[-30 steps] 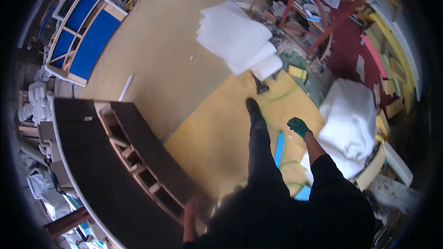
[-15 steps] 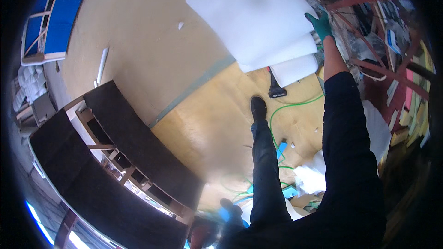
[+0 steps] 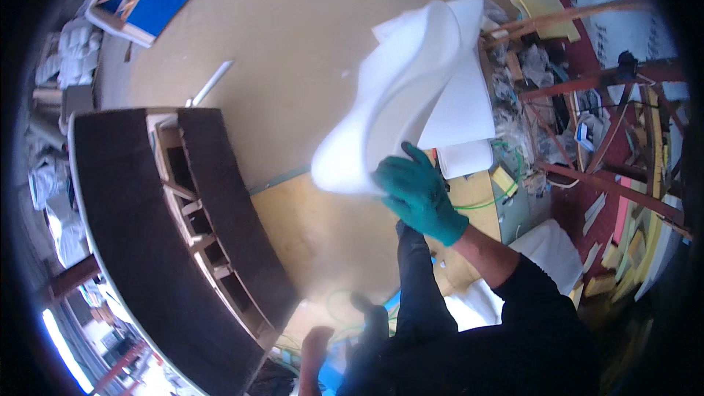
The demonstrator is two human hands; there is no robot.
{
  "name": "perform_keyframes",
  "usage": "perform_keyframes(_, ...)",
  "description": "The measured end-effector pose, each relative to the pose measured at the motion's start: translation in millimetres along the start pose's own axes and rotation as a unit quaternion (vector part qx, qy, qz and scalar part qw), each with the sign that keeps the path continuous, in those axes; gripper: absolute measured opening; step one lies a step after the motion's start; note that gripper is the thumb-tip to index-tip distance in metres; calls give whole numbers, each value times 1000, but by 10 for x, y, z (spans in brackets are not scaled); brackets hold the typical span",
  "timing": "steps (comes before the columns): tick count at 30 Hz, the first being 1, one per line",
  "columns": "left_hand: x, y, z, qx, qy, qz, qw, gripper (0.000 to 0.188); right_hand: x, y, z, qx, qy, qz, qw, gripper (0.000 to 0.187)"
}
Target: The person sprays adhesive from a spray gun onto a curved wooden furniture frame, then lifts and positions a large white foam sheet over the frame. They press and align the foam, cut it with a long knife, and continue fitting foam pieces onto the frame.
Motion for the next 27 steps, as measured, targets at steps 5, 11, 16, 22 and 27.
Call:
perform_keyframes(5, -367, 149, -67, -69, -20, 164, 984, 27, -271, -489, -1706, -3, 67, -26, 997, 35)
perform_keyframes(11, -791, 320, -1258, -220, -81, 229, 945, 64, -1200, -1173, -3410, -78, 157, -104, 979, 43)
perform_keyframes(16, -1498, 215, -2087, -319, -138, 216, 912, 90, -2095, -1730, -4699, -85, 198, -128, 968, 39)
perform_keyframes(22, -2706, -185, -2856, -476, -94, 174, 857, 71, -2410, -2037, -5114, 239, -93, -56, 965, 22)
perform_keyframes(27, -3378, -890, -2951, -551, -92, 316, 767, 67, -2448, -2233, -4880, 417, -218, 60, 881, 22)
Point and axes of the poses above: each hand's wrist, its own x-axis towards the middle knuckle, its own y-axis out of the back of the hand, z = x × y, the point moved 2 cm from there along x, towards the middle knuckle, and after that the axes turned 13 degrees about x, right-handed, at the moved point
